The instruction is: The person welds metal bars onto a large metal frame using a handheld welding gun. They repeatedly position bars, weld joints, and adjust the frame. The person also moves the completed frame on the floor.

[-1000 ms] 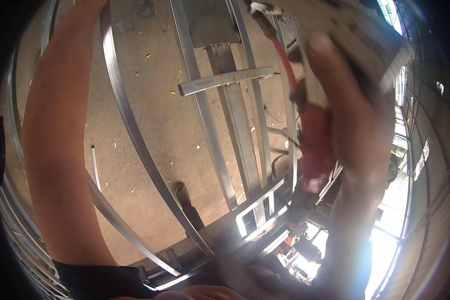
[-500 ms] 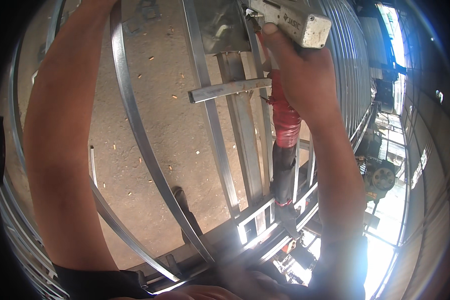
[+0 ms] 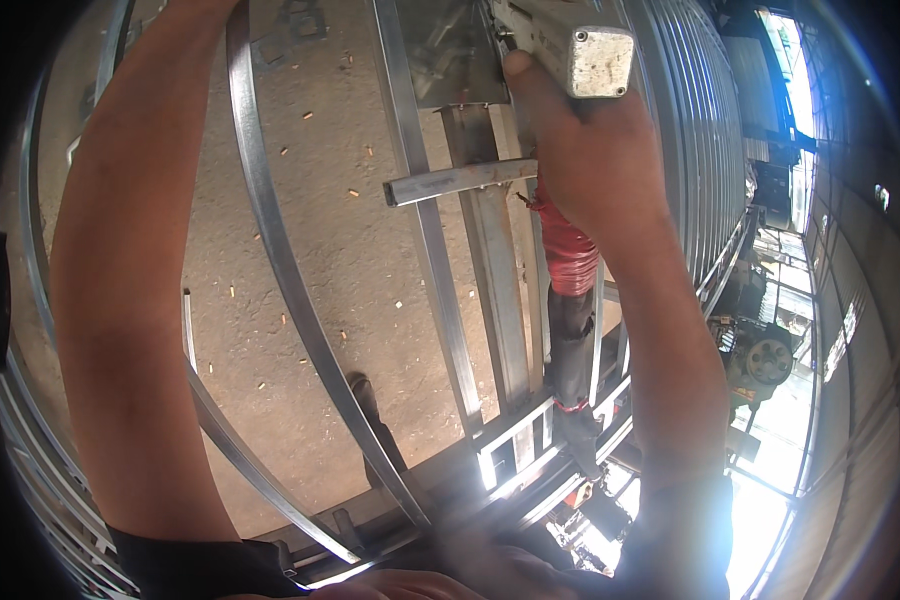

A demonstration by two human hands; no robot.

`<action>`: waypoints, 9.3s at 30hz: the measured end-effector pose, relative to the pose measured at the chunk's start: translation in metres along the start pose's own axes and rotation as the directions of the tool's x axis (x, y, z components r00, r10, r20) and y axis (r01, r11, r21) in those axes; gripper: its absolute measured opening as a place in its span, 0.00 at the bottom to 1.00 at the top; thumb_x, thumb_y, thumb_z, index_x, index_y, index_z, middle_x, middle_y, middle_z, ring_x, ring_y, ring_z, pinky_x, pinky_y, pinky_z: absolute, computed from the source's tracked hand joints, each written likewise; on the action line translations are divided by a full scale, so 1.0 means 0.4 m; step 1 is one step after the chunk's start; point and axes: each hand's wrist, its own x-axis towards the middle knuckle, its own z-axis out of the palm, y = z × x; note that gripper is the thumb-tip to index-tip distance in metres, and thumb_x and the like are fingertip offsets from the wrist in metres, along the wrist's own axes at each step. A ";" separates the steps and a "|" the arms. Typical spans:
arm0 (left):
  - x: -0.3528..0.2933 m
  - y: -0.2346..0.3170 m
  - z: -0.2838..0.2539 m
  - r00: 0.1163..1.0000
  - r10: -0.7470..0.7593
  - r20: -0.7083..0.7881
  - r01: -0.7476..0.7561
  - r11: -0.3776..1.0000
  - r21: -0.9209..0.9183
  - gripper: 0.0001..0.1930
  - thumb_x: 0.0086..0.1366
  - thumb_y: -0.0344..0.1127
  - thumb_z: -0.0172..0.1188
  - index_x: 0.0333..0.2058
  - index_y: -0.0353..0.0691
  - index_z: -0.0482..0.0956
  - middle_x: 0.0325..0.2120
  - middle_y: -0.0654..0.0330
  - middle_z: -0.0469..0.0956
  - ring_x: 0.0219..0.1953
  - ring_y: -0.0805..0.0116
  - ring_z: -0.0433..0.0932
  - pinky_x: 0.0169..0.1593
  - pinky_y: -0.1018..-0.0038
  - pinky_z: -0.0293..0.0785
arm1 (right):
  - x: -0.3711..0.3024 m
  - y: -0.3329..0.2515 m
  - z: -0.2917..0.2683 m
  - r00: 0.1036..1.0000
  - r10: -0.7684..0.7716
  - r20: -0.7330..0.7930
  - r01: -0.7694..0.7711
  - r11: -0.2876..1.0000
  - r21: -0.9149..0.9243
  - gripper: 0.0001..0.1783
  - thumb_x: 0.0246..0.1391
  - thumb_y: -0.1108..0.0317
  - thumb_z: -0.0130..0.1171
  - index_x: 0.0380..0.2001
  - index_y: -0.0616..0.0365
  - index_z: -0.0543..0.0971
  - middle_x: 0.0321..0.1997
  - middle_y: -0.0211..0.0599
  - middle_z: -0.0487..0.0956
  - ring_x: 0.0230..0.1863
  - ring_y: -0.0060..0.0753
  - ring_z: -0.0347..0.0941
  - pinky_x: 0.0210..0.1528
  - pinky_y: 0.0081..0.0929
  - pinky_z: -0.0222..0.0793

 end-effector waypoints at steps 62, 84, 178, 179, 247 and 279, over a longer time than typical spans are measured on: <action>-0.028 -0.041 -0.031 0.993 -0.019 -0.119 0.014 0.999 -0.037 0.08 0.60 0.33 0.57 0.34 0.41 0.84 0.37 0.49 0.84 0.41 0.45 0.84 0.44 0.50 0.79 | -0.269 0.045 -0.362 0.935 0.351 0.056 -0.332 0.807 0.489 0.37 0.58 0.40 0.66 0.47 0.70 0.79 0.36 0.44 0.83 0.22 0.26 0.78 0.22 0.22 0.74; -0.041 0.027 -0.068 0.985 -0.142 0.098 0.112 0.958 0.265 0.22 0.67 0.53 0.58 0.56 0.54 0.78 0.56 0.61 0.79 0.64 0.55 0.72 0.65 0.46 0.63 | -0.224 0.721 -0.266 0.814 0.309 0.492 -0.550 0.134 0.825 0.30 0.71 0.43 0.50 0.56 0.61 0.76 0.36 0.42 0.83 0.18 0.25 0.78 0.17 0.16 0.71; -0.031 0.371 -0.239 0.949 0.082 0.303 -0.031 0.985 -0.169 0.33 0.59 0.56 0.69 0.58 0.45 0.75 0.44 0.50 0.84 0.50 0.48 0.82 0.53 0.56 0.78 | 0.524 0.286 -0.146 0.574 -0.806 -0.145 0.623 0.545 -0.562 0.12 0.51 0.69 0.60 0.40 0.44 0.82 0.41 0.34 0.80 0.51 0.41 0.75 0.58 0.42 0.64; -0.037 0.314 -0.230 0.954 0.107 0.281 -0.056 0.981 -0.183 0.31 0.60 0.59 0.68 0.54 0.44 0.78 0.42 0.49 0.84 0.46 0.48 0.83 0.50 0.56 0.78 | 0.553 0.317 -0.198 0.644 -0.747 -0.165 0.554 0.604 -0.574 0.12 0.51 0.70 0.60 0.40 0.44 0.82 0.40 0.34 0.80 0.50 0.41 0.75 0.58 0.43 0.63; -3.030 1.040 -1.866 -0.500 -0.758 -0.418 0.577 0.069 -0.814 0.13 0.75 0.41 0.58 0.47 0.39 0.70 0.34 0.61 0.74 0.33 0.74 0.74 0.39 0.72 0.74 | -2.405 -0.309 -0.092 -0.622 -0.300 0.723 0.747 0.048 0.663 0.28 0.58 0.62 0.66 0.61 0.53 0.75 0.56 0.51 0.80 0.56 0.53 0.78 0.59 0.43 0.75; -4.025 0.775 -1.453 -0.163 -0.680 0.715 0.974 -0.227 0.007 0.28 0.62 0.42 0.66 0.57 0.32 0.77 0.43 0.51 0.84 0.44 0.60 0.81 0.49 0.64 0.77 | -2.390 0.093 -0.156 0.444 -0.235 0.865 0.412 0.910 0.036 0.28 0.60 0.53 0.59 0.60 0.54 0.76 0.48 0.48 0.85 0.51 0.52 0.81 0.56 0.42 0.75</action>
